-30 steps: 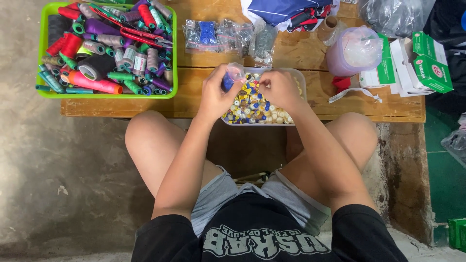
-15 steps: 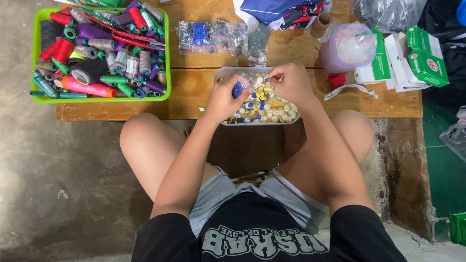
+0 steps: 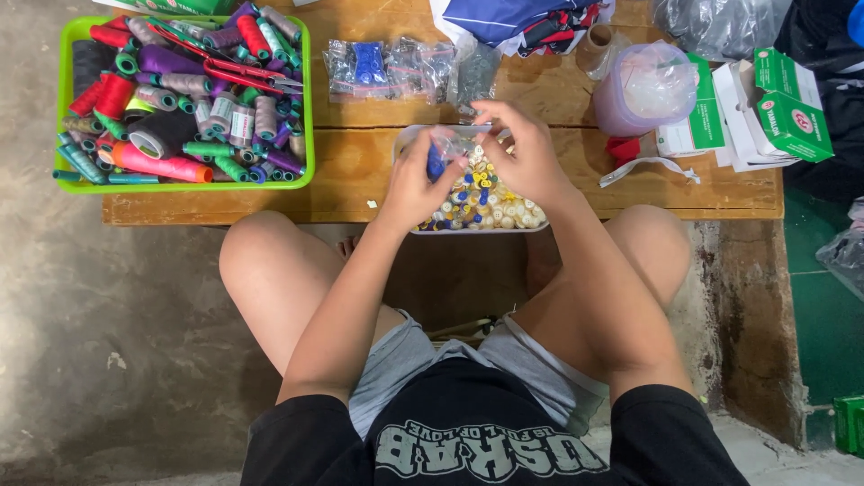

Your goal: Picking up small colorful buttons from a container and placing them into a small plastic bag.

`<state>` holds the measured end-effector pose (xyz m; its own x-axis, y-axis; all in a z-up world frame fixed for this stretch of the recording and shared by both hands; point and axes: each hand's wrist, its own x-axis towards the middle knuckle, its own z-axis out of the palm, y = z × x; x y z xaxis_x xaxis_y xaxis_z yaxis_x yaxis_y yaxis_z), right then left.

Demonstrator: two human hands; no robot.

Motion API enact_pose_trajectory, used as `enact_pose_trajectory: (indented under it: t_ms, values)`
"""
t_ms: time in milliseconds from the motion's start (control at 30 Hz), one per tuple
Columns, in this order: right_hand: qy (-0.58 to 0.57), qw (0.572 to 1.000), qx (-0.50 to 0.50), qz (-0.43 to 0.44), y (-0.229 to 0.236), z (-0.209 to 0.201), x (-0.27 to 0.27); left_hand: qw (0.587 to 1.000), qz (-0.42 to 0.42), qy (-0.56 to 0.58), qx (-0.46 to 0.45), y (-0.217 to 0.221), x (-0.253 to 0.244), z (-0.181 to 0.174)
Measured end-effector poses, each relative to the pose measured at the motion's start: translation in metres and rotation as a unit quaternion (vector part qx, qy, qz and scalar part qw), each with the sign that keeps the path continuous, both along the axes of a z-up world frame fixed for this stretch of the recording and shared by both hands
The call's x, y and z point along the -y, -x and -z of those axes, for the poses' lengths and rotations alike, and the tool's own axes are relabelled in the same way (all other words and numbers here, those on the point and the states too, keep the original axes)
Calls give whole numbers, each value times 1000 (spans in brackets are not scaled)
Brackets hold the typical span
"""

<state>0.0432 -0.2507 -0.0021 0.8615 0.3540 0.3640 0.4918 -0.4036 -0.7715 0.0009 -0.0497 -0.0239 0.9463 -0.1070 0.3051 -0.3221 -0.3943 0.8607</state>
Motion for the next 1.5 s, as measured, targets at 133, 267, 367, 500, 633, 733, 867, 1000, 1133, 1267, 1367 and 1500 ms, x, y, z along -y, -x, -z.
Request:
enact_pose_trajectory:
  t_ms: [133,267,367,500,633,733,867,1000,1133,1267,1367,1500]
  values:
    - [123,992,28,30,-7,26,4,996,-3,87,4,-3,-11,5]
    - [151,988,-25,4,0,29,-12,991,-36,128,6,1,-22,-13]
    - [246,967,-59,7,4,36,-19,991,-56,116,28,2,-28,-15]
    - [317,945,-79,35,-1,53,-23,990,-56,124,41,4,-27,-17]
    - [312,946,-78,48,-3,55,-26,991,-46,117,54,5,-24,-20]
    - [302,949,-73,48,-5,64,-22,991,-45,110,60,5,-24,-18]
    - [284,955,-64,57,-4,60,-20,992,-47,100,62,4,-21,-16]
    - [248,963,-72,81,-7,63,-11,994,-42,65,72,6,-17,-15]
    - [177,978,-24,108,8,24,-7,994,-34,47,88,5,-12,-8]
    - [134,984,26,116,4,28,4,995,-10,42,87,5,-7,-4]
    - [28,992,2,124,13,0,1,997,-9,42,69,6,-2,1]
    - [-40,996,14,77,22,-16,-5,997,6,28,67,5,3,6]
